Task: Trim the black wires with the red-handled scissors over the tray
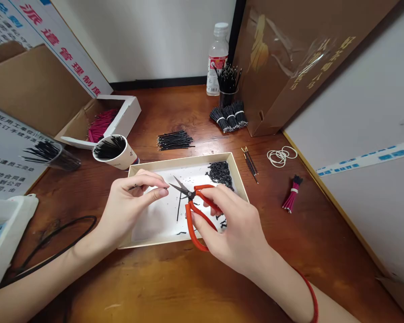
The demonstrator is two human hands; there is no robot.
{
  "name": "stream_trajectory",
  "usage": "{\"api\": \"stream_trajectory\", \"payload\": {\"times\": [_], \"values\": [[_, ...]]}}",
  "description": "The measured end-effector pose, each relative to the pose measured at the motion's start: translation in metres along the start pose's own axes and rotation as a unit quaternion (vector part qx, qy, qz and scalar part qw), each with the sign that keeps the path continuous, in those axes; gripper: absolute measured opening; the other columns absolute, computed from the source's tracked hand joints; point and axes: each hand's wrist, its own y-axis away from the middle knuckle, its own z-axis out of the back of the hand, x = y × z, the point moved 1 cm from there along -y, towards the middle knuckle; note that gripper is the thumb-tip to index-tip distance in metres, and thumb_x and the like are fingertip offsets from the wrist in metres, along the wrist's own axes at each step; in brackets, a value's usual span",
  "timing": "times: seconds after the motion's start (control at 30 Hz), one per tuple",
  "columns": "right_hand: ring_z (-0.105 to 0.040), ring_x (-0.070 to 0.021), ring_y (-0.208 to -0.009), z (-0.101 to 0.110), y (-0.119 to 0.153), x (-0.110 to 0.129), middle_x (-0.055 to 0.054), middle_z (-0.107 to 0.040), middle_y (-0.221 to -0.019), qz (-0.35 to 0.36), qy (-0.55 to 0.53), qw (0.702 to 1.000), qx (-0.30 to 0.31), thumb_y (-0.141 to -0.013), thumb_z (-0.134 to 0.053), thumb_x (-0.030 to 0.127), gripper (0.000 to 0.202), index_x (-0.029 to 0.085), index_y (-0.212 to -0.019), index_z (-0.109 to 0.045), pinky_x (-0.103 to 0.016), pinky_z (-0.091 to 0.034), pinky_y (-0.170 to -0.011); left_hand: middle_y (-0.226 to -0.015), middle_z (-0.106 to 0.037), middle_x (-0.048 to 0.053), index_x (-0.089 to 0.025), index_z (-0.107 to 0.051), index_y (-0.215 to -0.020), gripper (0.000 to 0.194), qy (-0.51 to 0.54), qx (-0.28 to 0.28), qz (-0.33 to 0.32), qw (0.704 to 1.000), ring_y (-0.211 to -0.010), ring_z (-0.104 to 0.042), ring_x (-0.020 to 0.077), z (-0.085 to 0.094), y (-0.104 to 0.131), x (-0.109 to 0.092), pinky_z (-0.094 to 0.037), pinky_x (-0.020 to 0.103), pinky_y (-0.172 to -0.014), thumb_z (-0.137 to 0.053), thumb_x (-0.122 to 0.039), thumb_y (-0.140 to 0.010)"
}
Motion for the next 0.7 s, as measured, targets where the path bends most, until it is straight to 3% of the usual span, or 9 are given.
{"api": "stream_trajectory", "payload": {"times": [0.7], "values": [[-0.051, -0.0093, -0.049, -0.0041, 0.0023, -0.0002, 0.003, -0.06, -0.063, 0.037, 0.027, 0.999, -0.006, -0.082, -0.06, 0.01, 0.015, 0.021, -0.092, -0.06, -0.022, -0.042, -0.046, -0.073, -0.074, -0.001, -0.025, -0.078, -0.068, 0.014, 0.025, -0.002, 0.019, 1.0, -0.074, -0.062, 0.0154, -0.0003, -0.0006, -0.0016, -0.047, 0.027, -0.072, -0.08, -0.012, -0.067]]}}
